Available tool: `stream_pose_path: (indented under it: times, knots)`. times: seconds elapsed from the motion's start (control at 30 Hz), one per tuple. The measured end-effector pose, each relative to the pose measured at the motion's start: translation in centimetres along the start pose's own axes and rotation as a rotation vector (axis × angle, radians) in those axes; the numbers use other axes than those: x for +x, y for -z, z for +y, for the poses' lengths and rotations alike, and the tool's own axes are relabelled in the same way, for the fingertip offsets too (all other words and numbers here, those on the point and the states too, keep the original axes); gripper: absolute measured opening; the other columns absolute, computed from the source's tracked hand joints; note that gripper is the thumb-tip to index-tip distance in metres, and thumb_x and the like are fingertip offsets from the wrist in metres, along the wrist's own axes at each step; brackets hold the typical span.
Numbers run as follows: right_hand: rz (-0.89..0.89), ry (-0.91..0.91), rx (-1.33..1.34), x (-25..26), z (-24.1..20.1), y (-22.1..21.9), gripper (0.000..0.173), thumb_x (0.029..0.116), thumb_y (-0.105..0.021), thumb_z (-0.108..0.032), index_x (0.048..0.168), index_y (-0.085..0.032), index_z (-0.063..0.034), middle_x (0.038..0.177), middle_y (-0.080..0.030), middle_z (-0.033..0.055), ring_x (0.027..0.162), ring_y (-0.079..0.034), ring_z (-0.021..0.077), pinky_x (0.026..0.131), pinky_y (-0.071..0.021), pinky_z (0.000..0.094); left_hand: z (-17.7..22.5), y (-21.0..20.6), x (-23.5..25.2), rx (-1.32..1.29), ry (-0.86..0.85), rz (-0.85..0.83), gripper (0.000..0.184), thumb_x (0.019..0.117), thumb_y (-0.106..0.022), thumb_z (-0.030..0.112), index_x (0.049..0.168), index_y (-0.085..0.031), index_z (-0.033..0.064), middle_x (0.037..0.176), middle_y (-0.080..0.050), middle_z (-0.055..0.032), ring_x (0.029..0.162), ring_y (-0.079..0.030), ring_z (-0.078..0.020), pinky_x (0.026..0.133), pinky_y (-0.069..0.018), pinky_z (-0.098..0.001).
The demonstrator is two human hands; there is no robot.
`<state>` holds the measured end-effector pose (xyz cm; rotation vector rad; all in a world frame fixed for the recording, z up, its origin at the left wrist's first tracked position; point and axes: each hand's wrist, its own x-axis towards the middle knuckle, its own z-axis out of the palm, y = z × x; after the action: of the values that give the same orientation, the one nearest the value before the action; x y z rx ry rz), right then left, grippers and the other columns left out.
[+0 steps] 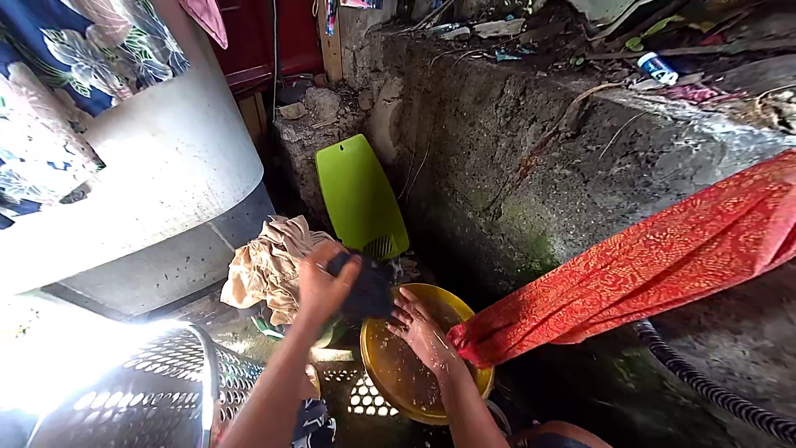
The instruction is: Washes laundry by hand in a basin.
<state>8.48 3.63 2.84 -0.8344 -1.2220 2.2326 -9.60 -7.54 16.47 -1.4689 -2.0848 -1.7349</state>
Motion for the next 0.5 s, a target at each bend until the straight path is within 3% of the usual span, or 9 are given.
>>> stream_pose_path:
  times: [0.07, 0.13, 0.2, 0.23, 0.3, 0.37, 0.43, 0.5]
  knots:
    - [0.086, -0.082, -0.162, 0.6, 1.1, 1.0, 0.046, 0.1116, -0.038, -0.022, 0.156, -0.035, -0.0113, 0.158, -0.039, 0.0172, 0.136, -0.050, 0.0314, 0.101, -0.0501, 0.0505, 1.4, 5.2, 4.0, 0.019, -0.106, -0.076, 0.015, 0.0903, -0.065, 0.017, 0.089, -0.068, 0.0026, 0.085, -0.068, -0.0013, 0.074, -0.061, -0.0029, 0.070, -0.0532, -0.0264]
    - [0.127, -0.161, -0.272, 0.8, 2.2, 1.7, 0.043, 0.1105, -0.044, -0.022, 0.151, -0.043, -0.0069, 0.155, -0.043, 0.0195, 0.136, -0.050, 0.0331, 0.102, -0.0479, 0.0523, 1.8, 9.4, 8.3, 0.121, -0.197, -0.170, 0.018, 0.0885, -0.062, 0.019, 0.097, -0.067, 0.0031, 0.099, -0.068, -0.0031, 0.091, -0.062, -0.0033, 0.083, -0.0526, -0.0252]
    - [0.155, -0.203, -0.405, 0.9, 3.1, 2.2, 0.043, 0.1086, -0.051, -0.021, 0.147, -0.047, -0.0018, 0.152, -0.046, 0.0230, 0.136, -0.048, 0.0363, 0.105, -0.0436, 0.0559, 1.3, 12.0, 11.7, 0.273, -0.141, -0.293, 0.044, 0.0883, -0.066, 0.026, 0.125, -0.061, 0.0015, 0.132, -0.058, -0.0194, 0.124, -0.055, -0.0280, 0.105, -0.0446, -0.0495]
    - [0.163, -0.210, -0.479, 1.1, 3.6, 2.5, 0.044, 0.1078, -0.052, -0.019, 0.146, -0.047, 0.0010, 0.150, -0.047, 0.0255, 0.137, -0.047, 0.0377, 0.107, -0.0413, 0.0566, 0.2, 12.4, 13.0, 0.342, -0.048, -0.345, 0.061, 0.0904, -0.069, 0.032, 0.142, -0.052, 0.0051, 0.148, -0.045, -0.0251, 0.138, -0.044, -0.0402, 0.111, -0.0364, -0.0616]
    - [0.164, -0.213, -0.649, 1.7, 4.4, 3.1, 0.046, 0.1068, -0.055, -0.018, 0.146, -0.048, 0.0047, 0.148, -0.049, 0.0289, 0.138, -0.048, 0.0384, 0.113, -0.0384, 0.0520, -4.5, 11.0, 13.2, 0.490, 0.178, -0.350, 0.080, 0.0954, -0.067, 0.051, 0.161, -0.035, 0.0163, 0.165, -0.025, -0.0276, 0.148, -0.025, -0.0557, 0.109, -0.0243, -0.0799]
    - [0.147, -0.218, -0.824, 2.8, 5.2, 3.7, 0.047, 0.1058, -0.058, -0.021, 0.144, -0.050, 0.0051, 0.147, -0.050, 0.0304, 0.140, -0.047, 0.0400, 0.117, -0.0361, 0.0514, -11.2, 7.4, 9.8, 0.700, 0.367, -0.329, 0.083, 0.0954, -0.054, 0.070, 0.164, -0.029, 0.0294, 0.170, -0.018, -0.0218, 0.152, -0.015, -0.0564, 0.105, -0.0161, -0.0891]
    - [0.128, -0.237, -0.989, 3.9, 5.5, 4.2, 0.050, 0.1052, -0.059, -0.026, 0.145, -0.051, 0.0027, 0.149, -0.048, 0.0302, 0.143, -0.044, 0.0415, 0.119, -0.0332, 0.0534, -15.4, 4.3, 6.4, 0.869, 0.438, -0.270, 0.080, 0.0902, -0.061, 0.071, 0.159, -0.038, 0.0364, 0.170, -0.021, -0.0177, 0.154, -0.018, -0.0505, 0.106, -0.0203, -0.0850]
    - [0.100, -0.276, -1.158, 5.1, 5.7, 4.3, 0.053, 0.1049, -0.058, -0.029, 0.147, -0.050, 0.0018, 0.151, -0.047, 0.0300, 0.145, -0.041, 0.0421, 0.120, -0.0316, 0.0537, -16.0, 3.3, 5.9, 0.923, 0.438, -0.270, 0.080, 0.0899, -0.064, 0.069, 0.158, -0.039, 0.0358, 0.170, -0.020, -0.0177, 0.155, -0.018, -0.0483, 0.108, -0.0216, -0.0820]
